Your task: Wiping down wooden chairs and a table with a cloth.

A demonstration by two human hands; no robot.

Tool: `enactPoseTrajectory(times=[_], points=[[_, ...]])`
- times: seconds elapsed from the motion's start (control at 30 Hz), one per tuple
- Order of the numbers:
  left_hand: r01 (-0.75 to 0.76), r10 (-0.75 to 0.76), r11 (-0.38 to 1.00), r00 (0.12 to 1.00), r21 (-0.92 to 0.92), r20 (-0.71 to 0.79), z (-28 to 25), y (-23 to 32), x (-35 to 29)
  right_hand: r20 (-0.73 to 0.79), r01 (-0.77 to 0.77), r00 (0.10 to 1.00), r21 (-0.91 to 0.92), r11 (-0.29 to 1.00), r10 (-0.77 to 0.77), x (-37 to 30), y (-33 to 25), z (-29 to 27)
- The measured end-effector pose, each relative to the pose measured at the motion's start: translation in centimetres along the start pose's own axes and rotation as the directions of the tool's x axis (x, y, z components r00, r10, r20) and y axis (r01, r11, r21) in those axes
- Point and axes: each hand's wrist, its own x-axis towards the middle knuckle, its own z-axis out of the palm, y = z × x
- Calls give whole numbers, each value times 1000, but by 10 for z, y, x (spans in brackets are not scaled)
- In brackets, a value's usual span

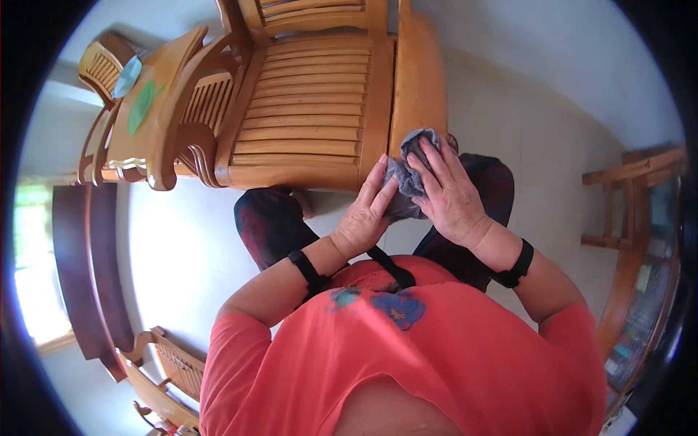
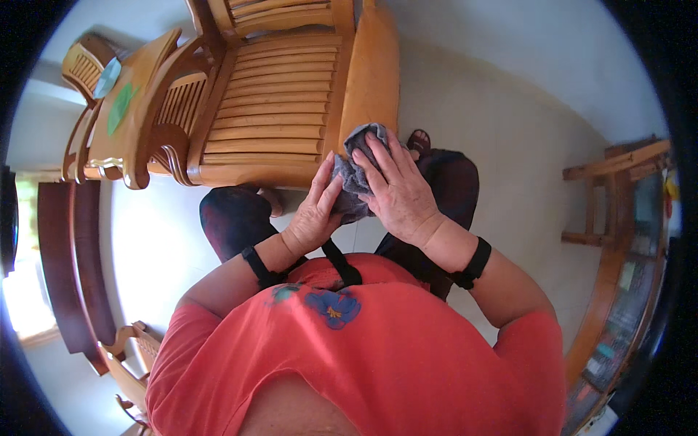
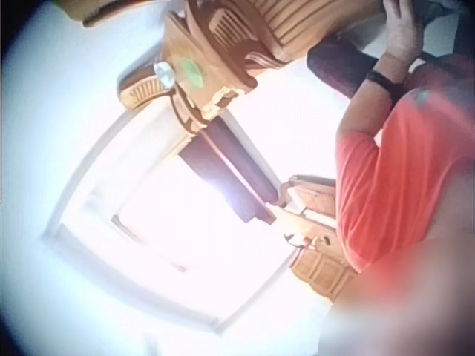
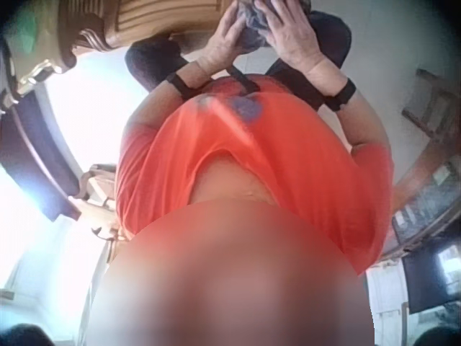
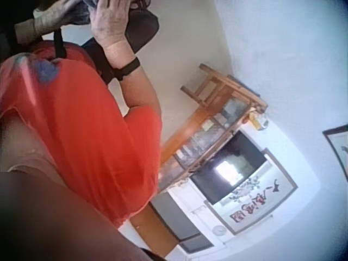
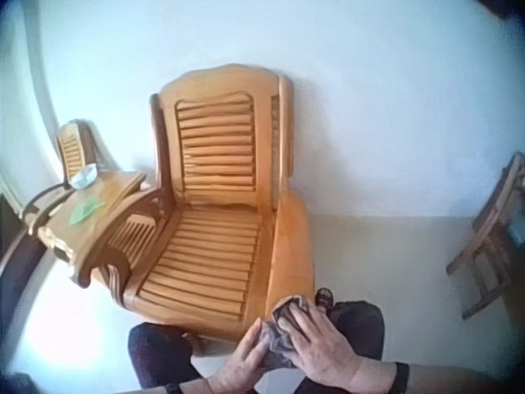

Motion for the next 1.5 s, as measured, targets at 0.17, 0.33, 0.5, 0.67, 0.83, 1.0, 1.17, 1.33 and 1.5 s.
enactPoseTrajectory(times=[0.17,0.33,0.5,0.67,0.83,1.0,1.17,1.33,1.5], points=[[255,-224,943,961,-212,160,-10,-1,2,82,-25,996,2,1000,25,24,12,-8],[303,-206,931,895,-201,396,-82,3,51,166,-88,982,6,996,86,54,34,-8],[410,-353,895,892,-175,283,-125,-13,106,184,-187,964,-31,982,190,105,82,-3],[350,-303,856,936,-381,181,-88,-83,109,286,-298,915,6,954,284,168,137,0],[480,-411,789,876,-384,251,-45,-131,91,400,-358,854,-9,934,331,219,194,19],[650,-549,577,757,-494,354,-50,-153,96,448,-379,829,10,925,335,259,253,37],[632,-579,621,769,-464,271,-34,-175,100,456,-461,770,-87,883,447,311,295,54],[627,-596,586,763,-513,252,-32,-181,107,441,-502,750,-107,858,493,340,348,67],[631,-606,598,759,-494,236,-32,-198,96,402,-518,768,-70,853,499,332,320,75]])
